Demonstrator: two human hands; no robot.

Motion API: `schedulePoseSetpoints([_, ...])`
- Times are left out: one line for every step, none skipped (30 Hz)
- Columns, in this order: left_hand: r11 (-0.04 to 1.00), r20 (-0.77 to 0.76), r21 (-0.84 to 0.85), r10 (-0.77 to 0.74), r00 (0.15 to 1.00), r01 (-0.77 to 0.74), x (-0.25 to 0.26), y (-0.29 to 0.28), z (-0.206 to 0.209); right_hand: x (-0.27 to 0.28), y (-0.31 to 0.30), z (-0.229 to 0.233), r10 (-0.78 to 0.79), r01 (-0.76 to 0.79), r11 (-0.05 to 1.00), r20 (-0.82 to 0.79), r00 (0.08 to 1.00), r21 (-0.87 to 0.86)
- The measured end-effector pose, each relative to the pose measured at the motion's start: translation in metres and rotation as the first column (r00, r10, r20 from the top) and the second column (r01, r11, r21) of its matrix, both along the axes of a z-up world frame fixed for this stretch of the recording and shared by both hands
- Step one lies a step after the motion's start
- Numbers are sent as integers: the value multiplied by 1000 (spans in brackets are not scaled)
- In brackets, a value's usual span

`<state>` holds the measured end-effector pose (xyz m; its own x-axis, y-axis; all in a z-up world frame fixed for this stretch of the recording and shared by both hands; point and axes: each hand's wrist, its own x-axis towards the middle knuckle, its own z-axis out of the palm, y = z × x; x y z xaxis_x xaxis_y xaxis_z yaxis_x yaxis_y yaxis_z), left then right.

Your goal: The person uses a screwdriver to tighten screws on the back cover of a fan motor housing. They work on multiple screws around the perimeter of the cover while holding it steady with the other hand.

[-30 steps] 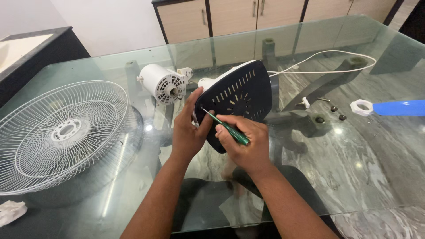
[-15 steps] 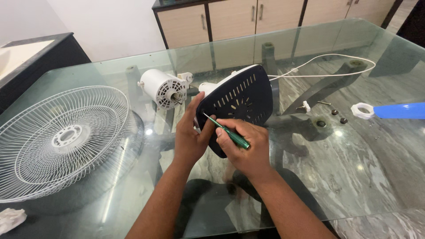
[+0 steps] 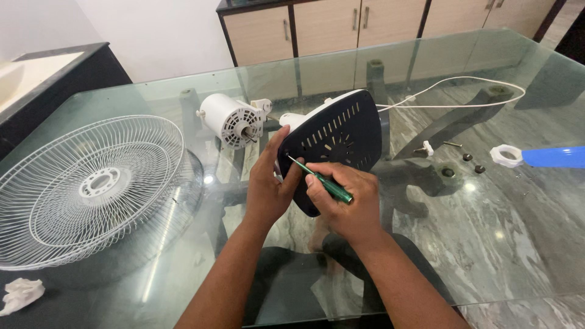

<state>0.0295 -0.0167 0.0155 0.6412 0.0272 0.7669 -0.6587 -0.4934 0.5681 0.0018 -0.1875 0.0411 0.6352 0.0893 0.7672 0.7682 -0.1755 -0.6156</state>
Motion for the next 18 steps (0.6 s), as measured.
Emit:
schedulePoseSetpoints([1000,14,-6,-9,1000,9,0,-1,0,1,1,0,5,-5,1000,-4,1000,2])
schedulePoseSetpoints([1000,28,-12,-18,999,19,0,-2,0,1,1,0,10,-10,1000,-7,1000,5])
schedulePoseSetpoints([1000,43,-13,-24,999,25,0,-1,1,1,1,0,1,-1,1000,-4,1000,4])
schedulePoseSetpoints([1000,25,-21,-15,1000,15,-2,-1,1,0,1,0,-9,9,1000,-1,1000,3])
schedulePoseSetpoints([1000,5,-27,-8,1000,8,-3,-2,2,0,1,0,-20,20,1000,1,1000,5])
schedulePoseSetpoints([999,-14,-32,-1,1000,0,-3,-2,2,-1,2,-1,-12,12,1000,-16,1000,14])
schedulePoseSetpoints([999,-35,-46,-7,999,5,-3,-2,3,-1,3,-1,-7,8,1000,-30,1000,24])
schedulePoseSetpoints([998,-55,-60,-13,998,10,-3,-2,3,-1,4,-1,-3,5,999,-43,999,35])
schedulePoseSetpoints([997,-77,-72,-23,997,17,-3,-2,3,-1,5,-2,-6,8,999,-43,999,42])
schedulePoseSetpoints([999,-53,-52,-17,998,15,-2,-2,4,0,6,-2,-9,11,999,-43,999,49])
schedulePoseSetpoints([999,-32,-35,-13,999,12,-2,-1,3,-1,6,-4,-11,14,999,-46,999,52])
schedulePoseSetpoints([1000,-10,-18,-8,1000,8,-2,-1,2,-1,6,-5,-20,21,998,-21,1000,54])
schedulePoseSetpoints([1000,-11,-13,-2,1000,2,-1,-1,1,0,6,-5,-23,23,998,6,1000,50])
schedulePoseSetpoints([1000,-12,-8,5,1000,-5,-1,-1,1,0,6,-6,-26,25,999,34,999,46])
schedulePoseSetpoints([1000,-10,-6,18,1000,-18,-1,0,1,1,6,-6,-34,33,999,25,999,41])
schedulePoseSetpoints([1000,-17,-4,23,1000,-23,-2,0,0,0,6,-6,-42,41,999,16,999,36])
schedulePoseSetpoints([1000,-21,0,26,999,-26,-2,0,1,1,5,-5,-52,52,998,11,999,33])
schedulePoseSetpoints([1000,-24,4,29,999,-29,-1,-1,1,1,4,-5,-38,38,998,15,999,42])
